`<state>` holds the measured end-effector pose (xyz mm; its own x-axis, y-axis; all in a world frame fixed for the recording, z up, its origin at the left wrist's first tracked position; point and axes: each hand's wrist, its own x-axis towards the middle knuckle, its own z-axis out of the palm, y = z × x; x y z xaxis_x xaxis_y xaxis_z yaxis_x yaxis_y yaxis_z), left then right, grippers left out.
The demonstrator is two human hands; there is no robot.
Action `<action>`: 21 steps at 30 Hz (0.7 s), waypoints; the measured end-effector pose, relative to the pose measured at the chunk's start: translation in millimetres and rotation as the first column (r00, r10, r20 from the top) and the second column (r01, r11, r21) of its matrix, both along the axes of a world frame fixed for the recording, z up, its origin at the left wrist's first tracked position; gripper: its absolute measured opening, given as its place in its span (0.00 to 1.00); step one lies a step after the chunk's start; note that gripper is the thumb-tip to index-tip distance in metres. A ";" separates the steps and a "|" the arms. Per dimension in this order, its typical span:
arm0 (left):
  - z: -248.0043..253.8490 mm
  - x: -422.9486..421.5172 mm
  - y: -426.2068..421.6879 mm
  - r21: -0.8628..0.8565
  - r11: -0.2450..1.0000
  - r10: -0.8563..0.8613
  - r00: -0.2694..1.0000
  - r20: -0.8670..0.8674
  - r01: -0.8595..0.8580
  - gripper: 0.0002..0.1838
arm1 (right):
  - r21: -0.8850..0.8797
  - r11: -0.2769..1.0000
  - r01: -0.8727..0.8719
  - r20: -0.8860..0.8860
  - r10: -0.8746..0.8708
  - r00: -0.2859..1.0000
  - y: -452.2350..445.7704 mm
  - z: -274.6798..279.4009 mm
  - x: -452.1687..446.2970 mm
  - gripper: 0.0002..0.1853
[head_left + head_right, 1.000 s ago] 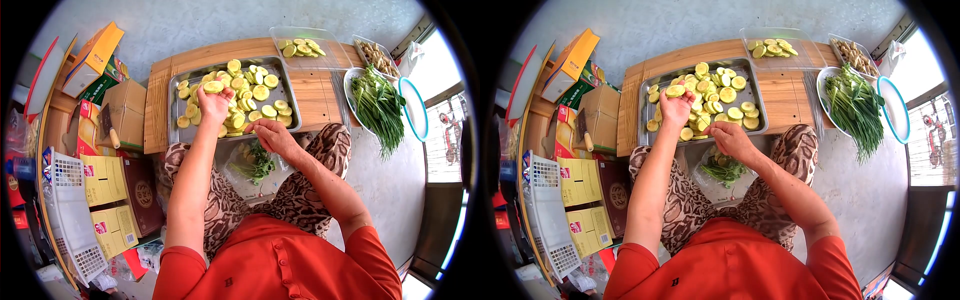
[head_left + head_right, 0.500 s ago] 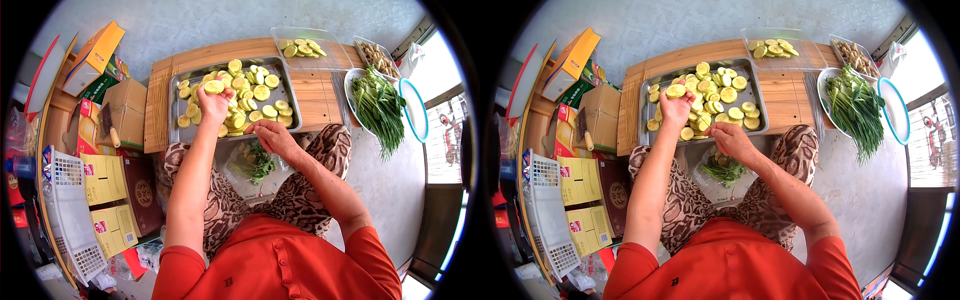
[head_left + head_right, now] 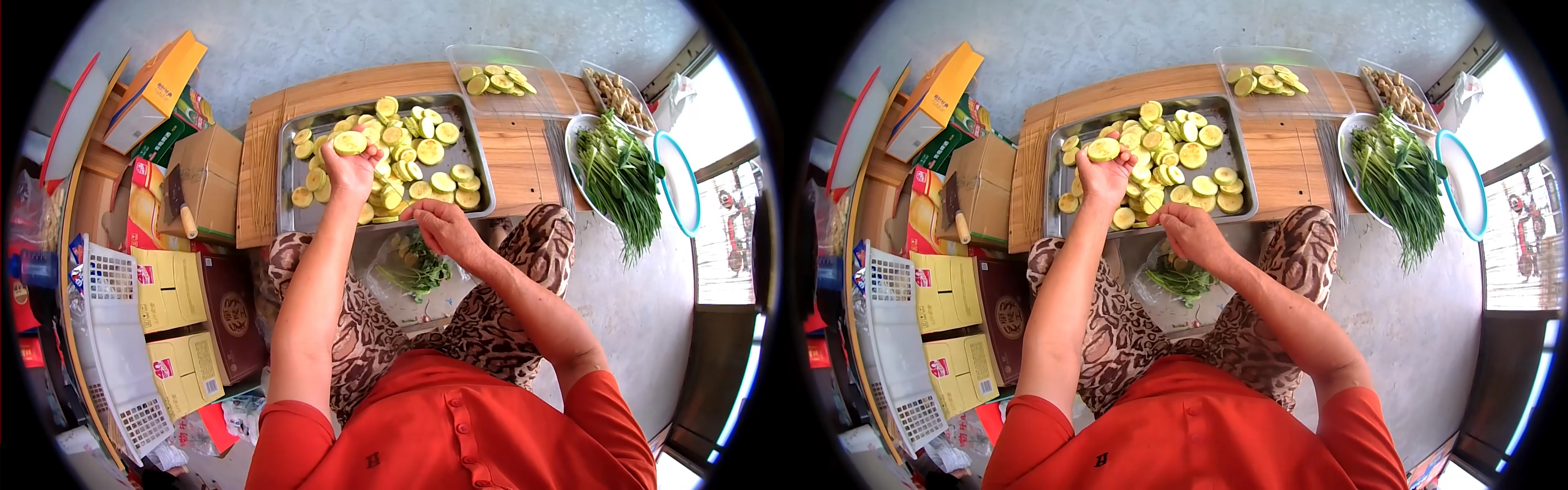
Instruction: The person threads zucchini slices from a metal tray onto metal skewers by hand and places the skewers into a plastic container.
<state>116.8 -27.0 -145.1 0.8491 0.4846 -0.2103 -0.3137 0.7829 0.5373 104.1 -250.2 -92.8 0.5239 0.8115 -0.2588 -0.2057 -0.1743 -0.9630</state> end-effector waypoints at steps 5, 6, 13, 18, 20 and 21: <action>-1.1 0.2 -0.1 0.006 1.000 0.022 1.000 -0.003 -0.022 0.24 | 0.005 1.000 0.013 -0.033 -0.013 0.999 1.1 1.1 -1.7 0.13; -0.7 0.1 -0.4 0.008 1.000 0.023 1.000 -0.006 -0.023 0.24 | 0.003 1.000 0.017 -0.034 -0.017 0.999 1.4 1.5 -1.9 0.12; 2.4 0.8 -4.1 0.038 0.999 0.027 1.000 -0.013 -0.026 0.24 | 0.005 1.000 0.016 -0.036 -0.016 0.999 3.1 3.0 -2.4 0.13; 0.8 0.8 -11.0 0.049 0.998 -0.029 0.999 0.019 0.028 0.24 | 0.026 0.999 0.029 -0.048 -0.027 0.998 7.2 4.2 -2.1 0.13; 2.8 0.2 -12.0 0.042 0.999 -0.030 0.999 0.023 0.029 0.24 | 0.031 0.999 0.031 -0.050 -0.030 0.998 9.1 2.3 -2.9 0.13; 2.8 0.2 -11.9 0.049 0.998 -0.033 0.999 0.024 0.032 0.25 | 0.030 0.999 0.037 -0.055 -0.036 0.998 10.4 0.7 -3.6 0.13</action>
